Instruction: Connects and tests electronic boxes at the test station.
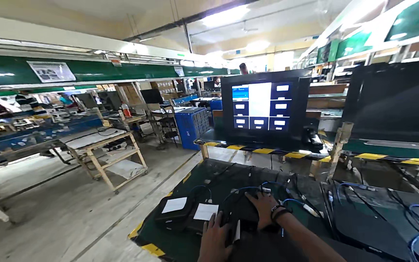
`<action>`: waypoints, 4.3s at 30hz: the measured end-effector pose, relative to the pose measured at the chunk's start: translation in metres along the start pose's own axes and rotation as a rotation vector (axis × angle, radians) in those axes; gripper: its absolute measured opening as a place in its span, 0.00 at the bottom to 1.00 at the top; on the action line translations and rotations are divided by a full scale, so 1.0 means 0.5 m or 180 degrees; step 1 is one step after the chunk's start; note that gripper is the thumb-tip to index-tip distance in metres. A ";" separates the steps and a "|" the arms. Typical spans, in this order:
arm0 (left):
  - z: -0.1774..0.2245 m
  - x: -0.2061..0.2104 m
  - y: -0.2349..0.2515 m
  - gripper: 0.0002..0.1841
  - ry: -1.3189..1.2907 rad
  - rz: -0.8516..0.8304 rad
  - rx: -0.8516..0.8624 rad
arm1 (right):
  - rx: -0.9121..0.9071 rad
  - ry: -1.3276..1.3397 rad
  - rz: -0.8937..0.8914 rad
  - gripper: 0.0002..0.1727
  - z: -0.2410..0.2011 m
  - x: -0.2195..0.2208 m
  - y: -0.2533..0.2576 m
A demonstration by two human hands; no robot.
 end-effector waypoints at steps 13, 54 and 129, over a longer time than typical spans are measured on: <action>0.121 -0.043 0.257 0.47 -0.3729 -0.0248 -0.0463 | -0.0008 0.0545 0.1049 0.82 0.043 -0.099 -0.121; 0.211 0.003 0.328 0.53 -0.0560 -0.0751 0.0628 | 0.1038 0.2067 0.1789 0.15 0.185 -0.101 -0.134; 0.220 -0.075 0.264 0.13 -0.0843 -0.0018 0.0949 | 0.0438 0.0719 0.0725 0.42 0.163 -0.040 -0.080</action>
Point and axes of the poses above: each hand's wrist, its own y-axis towards the middle knuckle, its own x-axis out of the palm, z = x × y, the point moved 4 cm from there along y, towards the middle knuckle, and after that the axes turned 3 degrees about -y, right-handed, at the moved point
